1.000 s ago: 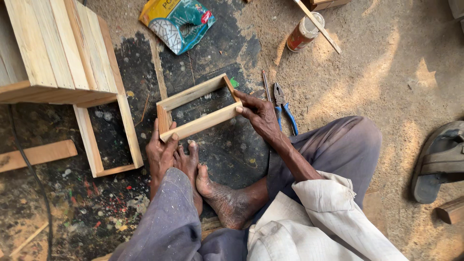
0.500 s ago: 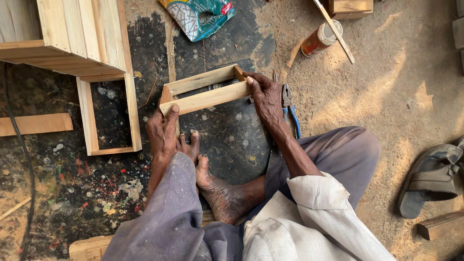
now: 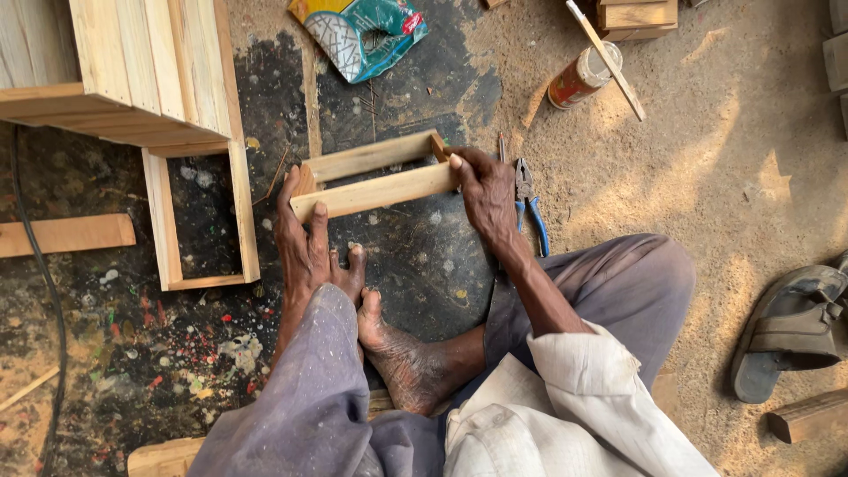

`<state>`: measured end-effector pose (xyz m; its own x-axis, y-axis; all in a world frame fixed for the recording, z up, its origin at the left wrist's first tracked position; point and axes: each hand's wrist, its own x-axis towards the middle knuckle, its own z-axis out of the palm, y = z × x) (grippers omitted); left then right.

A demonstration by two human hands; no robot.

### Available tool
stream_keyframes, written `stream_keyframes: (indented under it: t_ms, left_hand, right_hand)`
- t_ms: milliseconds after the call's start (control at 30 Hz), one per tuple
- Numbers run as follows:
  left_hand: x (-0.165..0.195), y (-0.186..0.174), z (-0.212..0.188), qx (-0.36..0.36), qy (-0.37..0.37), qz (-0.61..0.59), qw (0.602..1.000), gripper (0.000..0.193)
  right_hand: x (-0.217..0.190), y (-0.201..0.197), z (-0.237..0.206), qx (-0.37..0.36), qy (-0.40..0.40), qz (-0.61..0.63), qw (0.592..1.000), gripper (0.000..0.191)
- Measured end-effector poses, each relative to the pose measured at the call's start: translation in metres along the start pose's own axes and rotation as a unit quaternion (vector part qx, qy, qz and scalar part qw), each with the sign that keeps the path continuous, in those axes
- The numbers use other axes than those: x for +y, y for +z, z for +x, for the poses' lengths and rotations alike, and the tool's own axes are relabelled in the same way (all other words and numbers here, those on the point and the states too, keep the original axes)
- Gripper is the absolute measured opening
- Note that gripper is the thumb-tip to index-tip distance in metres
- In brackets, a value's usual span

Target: The person sits on the workshop floor and assembles small rectangular wooden frames, hammering nails into the joints with a hammer. They position wooden slats, drive nails, and fit completed frames together, placing finished frames beside a larger wooden box structure.

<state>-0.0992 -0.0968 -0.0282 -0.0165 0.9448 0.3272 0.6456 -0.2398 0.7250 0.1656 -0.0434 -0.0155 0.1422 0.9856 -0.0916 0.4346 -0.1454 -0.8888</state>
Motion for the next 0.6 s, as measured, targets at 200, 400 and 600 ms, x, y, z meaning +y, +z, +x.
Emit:
stream_keyframes:
  t_ms: [200,400,600]
  left_hand:
    - [-0.011,0.011,0.009,0.041,-0.243,-0.125,0.961,0.045]
    - [-0.033,0.022,0.033,0.048,-0.101,-0.104,0.988,0.041]
    - [-0.044,0.006,0.06,-0.141,-0.229,-0.194,0.943,0.033]
  right_hand:
    - [-0.003,0.009,-0.012,0.01,0.027,-0.115,0.993,0.048]
    - [-0.014,0.04,-0.006,0.105,-0.146,0.016,0.984,0.057]
    - [-0.015,0.049,0.009,0.092,0.003,0.018,0.996,0.051]
